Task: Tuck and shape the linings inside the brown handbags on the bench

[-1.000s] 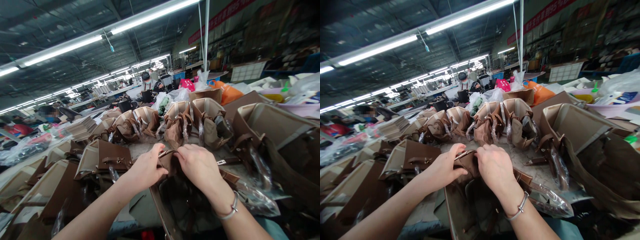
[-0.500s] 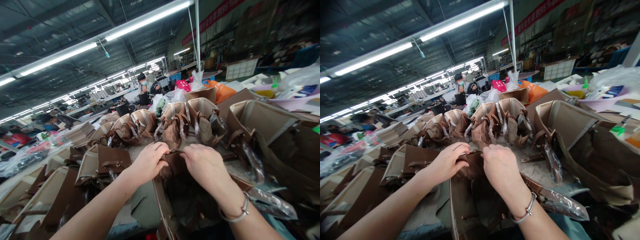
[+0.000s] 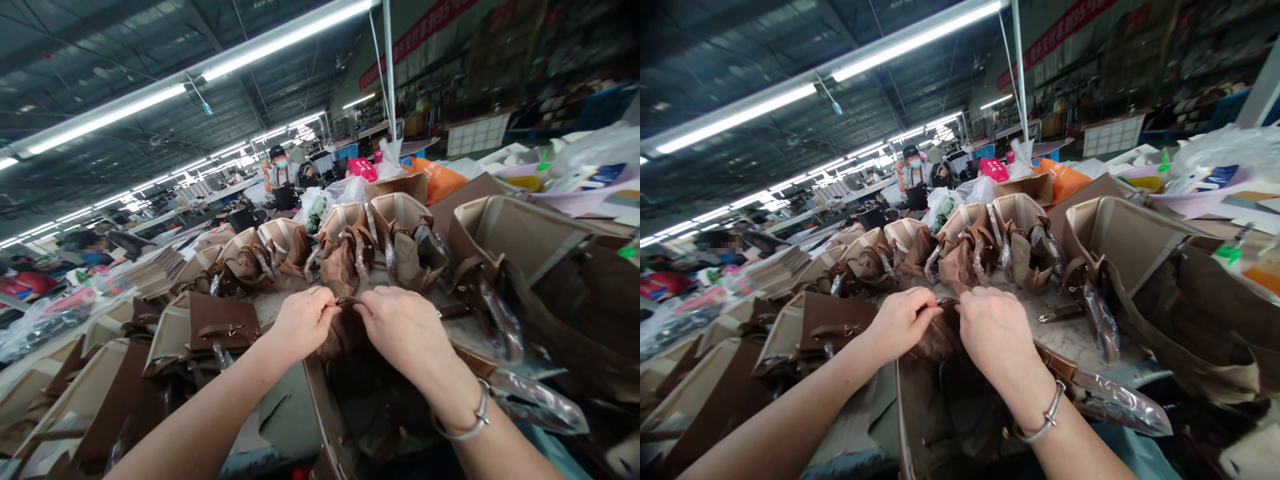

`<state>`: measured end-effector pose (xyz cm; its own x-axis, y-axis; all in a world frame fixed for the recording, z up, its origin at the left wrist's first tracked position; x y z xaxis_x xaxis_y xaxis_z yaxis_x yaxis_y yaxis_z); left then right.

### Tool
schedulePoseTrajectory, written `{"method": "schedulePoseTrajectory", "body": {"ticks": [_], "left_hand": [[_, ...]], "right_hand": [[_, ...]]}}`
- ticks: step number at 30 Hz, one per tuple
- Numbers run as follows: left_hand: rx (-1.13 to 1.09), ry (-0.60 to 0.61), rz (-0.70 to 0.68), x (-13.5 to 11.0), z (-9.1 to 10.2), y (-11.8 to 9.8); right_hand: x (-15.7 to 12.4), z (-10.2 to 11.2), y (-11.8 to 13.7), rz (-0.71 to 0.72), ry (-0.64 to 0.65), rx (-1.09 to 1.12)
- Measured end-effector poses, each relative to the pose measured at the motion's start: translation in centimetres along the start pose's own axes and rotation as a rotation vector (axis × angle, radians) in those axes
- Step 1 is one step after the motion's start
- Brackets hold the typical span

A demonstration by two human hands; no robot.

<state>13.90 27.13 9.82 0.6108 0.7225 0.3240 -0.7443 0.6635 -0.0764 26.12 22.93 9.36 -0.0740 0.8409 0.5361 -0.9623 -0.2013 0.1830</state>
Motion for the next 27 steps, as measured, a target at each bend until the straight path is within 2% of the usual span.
{"method": "schedulePoseTrajectory", "body": {"ticks": [6, 18, 22, 27], "left_hand": [[0.079, -0.043, 0.068, 0.0, 0.0, 0.1], [0.052, -0.056, 0.079, -0.3, -0.1, 0.3], [-0.007, -0.058, 0.072, -0.6, -0.1, 0.3], [-0.128, -0.096, 0.093, -1.8, 1.1, 0.6]], "right_hand": [[0.0, -0.1, 0.1, -0.011, 0.009, -0.011], [0.2, -0.4, 1.2, 0.004, 0.042, 0.016], [0.5, -0.8, 1.2, 0.029, 0.05, 0.01], [0.8, -1.1, 1.0, 0.033, 0.04, 0.003]]}}
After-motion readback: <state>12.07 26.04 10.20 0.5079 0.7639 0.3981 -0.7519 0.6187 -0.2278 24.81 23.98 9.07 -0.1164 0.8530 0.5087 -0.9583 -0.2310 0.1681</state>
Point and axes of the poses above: each hand's wrist, its own x-axis towards the middle knuckle, its own z-axis out of the back of the hand, y = z × x, the point moved 7 cm from there along x, towards the middle knuckle, and after that the axes turned 3 degrees about -y, right-handed, at the moved point
